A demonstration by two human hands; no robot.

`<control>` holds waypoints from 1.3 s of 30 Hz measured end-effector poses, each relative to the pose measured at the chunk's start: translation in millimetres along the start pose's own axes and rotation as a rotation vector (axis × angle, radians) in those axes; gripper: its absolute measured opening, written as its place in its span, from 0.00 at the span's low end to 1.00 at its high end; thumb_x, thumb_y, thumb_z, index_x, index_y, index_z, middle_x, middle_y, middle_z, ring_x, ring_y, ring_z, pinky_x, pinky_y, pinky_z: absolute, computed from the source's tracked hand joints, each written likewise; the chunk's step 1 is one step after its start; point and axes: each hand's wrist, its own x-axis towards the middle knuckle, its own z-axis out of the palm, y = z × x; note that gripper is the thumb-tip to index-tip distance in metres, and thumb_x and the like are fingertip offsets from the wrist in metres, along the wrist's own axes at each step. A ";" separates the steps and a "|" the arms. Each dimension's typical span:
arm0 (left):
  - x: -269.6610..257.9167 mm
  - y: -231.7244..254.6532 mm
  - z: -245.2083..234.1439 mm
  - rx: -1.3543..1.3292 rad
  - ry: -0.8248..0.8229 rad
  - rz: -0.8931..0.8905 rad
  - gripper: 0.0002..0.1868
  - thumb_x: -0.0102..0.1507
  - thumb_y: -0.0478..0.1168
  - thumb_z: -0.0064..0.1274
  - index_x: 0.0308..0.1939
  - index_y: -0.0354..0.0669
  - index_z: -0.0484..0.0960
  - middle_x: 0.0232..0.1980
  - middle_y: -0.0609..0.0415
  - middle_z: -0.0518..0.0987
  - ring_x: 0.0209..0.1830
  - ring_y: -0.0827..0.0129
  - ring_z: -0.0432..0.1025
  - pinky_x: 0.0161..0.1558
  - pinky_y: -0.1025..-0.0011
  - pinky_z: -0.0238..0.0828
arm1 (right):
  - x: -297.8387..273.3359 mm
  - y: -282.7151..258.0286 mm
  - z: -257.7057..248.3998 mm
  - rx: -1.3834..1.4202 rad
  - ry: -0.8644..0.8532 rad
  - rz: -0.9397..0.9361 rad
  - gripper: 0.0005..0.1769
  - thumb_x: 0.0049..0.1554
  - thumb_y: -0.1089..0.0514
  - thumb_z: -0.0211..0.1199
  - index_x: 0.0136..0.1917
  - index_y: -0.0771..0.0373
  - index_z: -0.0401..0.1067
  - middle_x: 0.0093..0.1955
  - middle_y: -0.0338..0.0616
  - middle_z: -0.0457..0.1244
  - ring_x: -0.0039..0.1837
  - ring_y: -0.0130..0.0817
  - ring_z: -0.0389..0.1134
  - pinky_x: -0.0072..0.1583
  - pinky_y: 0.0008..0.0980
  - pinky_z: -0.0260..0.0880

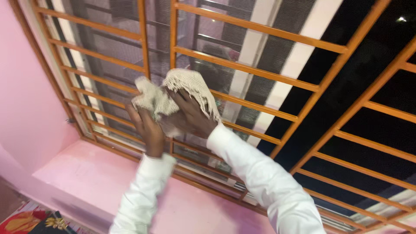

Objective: The person wipes the metal frame and glass of a window using a cloth, then folds the cloth while walking through the room and returns to wipe another section of the frame.

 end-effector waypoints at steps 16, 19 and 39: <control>-37.1 -34.2 110.2 0.654 -0.341 0.505 0.42 0.68 0.42 0.58 0.76 0.30 0.49 0.78 0.30 0.54 0.82 0.37 0.46 0.81 0.42 0.37 | -2.2 41.9 -99.8 -0.316 0.049 0.142 0.45 0.59 0.64 0.60 0.83 0.43 0.45 0.79 0.57 0.52 0.78 0.54 0.56 0.66 0.47 0.68; -56.5 -14.9 131.8 0.662 -0.396 0.524 0.41 0.65 0.39 0.61 0.77 0.33 0.54 0.77 0.33 0.60 0.81 0.44 0.54 0.80 0.40 0.37 | -43.1 40.6 -135.7 -0.263 0.053 0.177 0.47 0.55 0.65 0.64 0.83 0.47 0.50 0.75 0.56 0.55 0.74 0.53 0.59 0.68 0.47 0.66; 55.8 141.5 350.0 0.561 -0.464 0.923 0.29 0.73 0.46 0.52 0.77 0.54 0.63 0.75 0.58 0.69 0.76 0.62 0.65 0.81 0.56 0.60 | -75.8 74.8 -242.0 -0.706 0.384 0.199 0.36 0.73 0.54 0.55 0.88 0.63 0.47 0.86 0.58 0.51 0.89 0.58 0.43 0.85 0.66 0.31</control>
